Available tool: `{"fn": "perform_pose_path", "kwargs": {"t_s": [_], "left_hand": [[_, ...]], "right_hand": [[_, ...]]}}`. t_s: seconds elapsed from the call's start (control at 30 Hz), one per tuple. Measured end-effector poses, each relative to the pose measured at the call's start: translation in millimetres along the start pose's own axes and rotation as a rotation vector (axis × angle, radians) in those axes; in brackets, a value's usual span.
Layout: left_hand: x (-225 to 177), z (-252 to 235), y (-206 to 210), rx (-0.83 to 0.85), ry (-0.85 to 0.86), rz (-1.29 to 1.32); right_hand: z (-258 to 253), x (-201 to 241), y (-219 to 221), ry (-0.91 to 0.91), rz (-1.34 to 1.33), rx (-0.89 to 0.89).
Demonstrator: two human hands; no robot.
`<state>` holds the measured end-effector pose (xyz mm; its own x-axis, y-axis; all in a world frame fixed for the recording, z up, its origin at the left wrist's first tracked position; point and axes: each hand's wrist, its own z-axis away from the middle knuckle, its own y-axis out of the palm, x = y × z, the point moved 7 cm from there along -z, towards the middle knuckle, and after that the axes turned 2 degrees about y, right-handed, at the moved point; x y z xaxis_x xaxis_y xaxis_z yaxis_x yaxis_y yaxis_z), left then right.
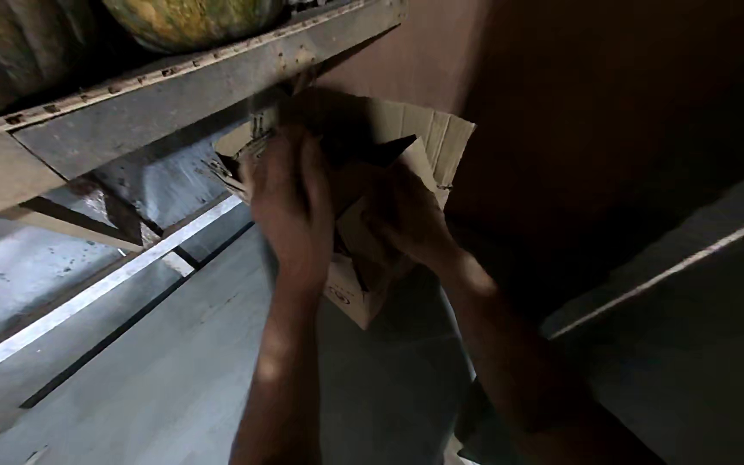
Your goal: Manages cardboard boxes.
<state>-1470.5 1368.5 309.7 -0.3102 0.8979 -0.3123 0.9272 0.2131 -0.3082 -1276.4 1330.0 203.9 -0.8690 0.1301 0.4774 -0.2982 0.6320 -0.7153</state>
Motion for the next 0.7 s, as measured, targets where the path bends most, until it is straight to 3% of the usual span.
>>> {"fn": "perform_pose_path", "kwargs": {"t_s": [0.07,0.13,0.17,0.23,0.4,0.5,0.7], "left_hand": [[25.1,58.0,1.7,-0.112,-0.153,0.228],[64.4,102.4,35.4,-0.056,-0.582,0.501],[76.4,113.5,52.4,-0.023,-0.742,0.598],[84.7,109.4,75.0,0.043,-0.878,0.686],[121.4,74.5,122.4,0.149,-0.858,0.698],[144.9,44.6,154.3,0.157,-0.851,0.715],[188.4,1.3,210.1,0.167,-0.868,0.678]], "right_hand": [[-5.3,-1.8,0.8,0.013,-0.027,0.001],[-7.9,-3.8,3.0,0.032,-0.069,-0.012],[-6.3,-5.4,5.3,0.052,-0.071,-0.01],[-7.6,-9.8,10.8,0.09,-0.053,-0.005],[-58.2,-34.8,38.7,0.09,-0.031,-0.044],[-105.8,-48.4,52.6,0.13,-0.026,0.041],[-188.4,-80.1,76.2,0.031,-0.093,0.051]]}}
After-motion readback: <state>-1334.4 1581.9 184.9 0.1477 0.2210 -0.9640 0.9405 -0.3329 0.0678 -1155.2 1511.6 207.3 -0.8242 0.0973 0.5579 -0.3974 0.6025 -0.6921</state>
